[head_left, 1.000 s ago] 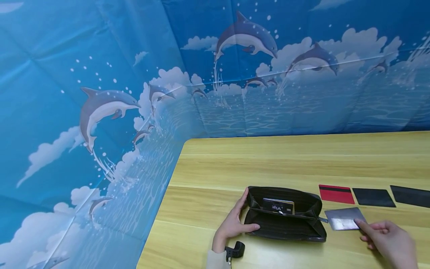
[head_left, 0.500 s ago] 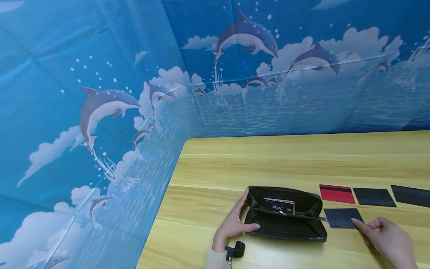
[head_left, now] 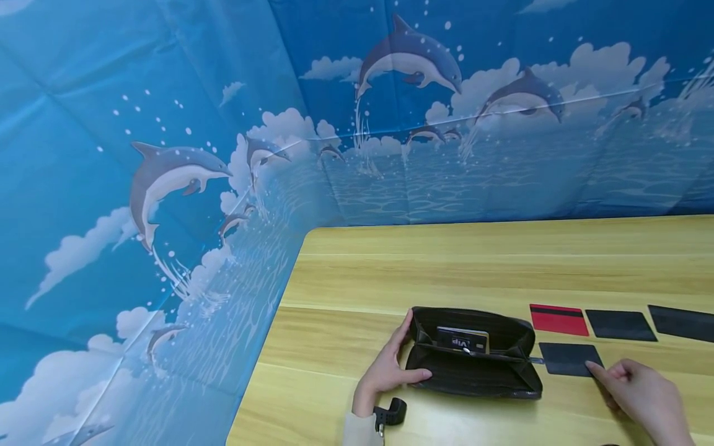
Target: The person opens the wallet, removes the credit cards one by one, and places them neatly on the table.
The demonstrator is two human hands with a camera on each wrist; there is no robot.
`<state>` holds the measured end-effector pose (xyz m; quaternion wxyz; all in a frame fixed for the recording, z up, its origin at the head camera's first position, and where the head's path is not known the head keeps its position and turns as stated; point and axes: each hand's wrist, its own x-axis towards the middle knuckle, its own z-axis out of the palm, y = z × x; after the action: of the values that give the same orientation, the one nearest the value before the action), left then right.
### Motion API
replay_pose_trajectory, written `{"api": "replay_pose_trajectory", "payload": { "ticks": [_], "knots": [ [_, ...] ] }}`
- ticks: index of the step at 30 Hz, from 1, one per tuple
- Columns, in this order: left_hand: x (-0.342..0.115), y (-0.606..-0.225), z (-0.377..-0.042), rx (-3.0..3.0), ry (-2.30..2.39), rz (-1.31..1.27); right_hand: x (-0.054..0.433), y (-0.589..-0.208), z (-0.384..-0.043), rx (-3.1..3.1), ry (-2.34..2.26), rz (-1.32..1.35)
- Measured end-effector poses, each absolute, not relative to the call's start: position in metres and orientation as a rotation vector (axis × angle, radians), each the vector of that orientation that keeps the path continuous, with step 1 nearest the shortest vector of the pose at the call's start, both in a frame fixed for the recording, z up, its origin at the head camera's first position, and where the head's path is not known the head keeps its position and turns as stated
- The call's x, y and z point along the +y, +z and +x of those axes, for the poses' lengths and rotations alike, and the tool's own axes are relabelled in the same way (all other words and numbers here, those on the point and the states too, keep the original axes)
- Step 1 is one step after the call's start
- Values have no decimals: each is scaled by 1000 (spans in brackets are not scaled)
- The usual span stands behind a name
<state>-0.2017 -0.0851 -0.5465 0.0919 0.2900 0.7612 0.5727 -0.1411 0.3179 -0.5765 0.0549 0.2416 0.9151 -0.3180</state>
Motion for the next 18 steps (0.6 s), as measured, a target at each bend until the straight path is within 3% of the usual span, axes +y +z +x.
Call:
{"api": "replay_pose_trajectory", "payload": {
  "ticks": [10,18],
  "knots": [
    [-85,-546,-202,2286,1691,883,315,-570,-140,2861,-915,650],
    [-86,-575,-212,2316,1661,867,308,-565,-138,2872,-875,639]
  ]
}}
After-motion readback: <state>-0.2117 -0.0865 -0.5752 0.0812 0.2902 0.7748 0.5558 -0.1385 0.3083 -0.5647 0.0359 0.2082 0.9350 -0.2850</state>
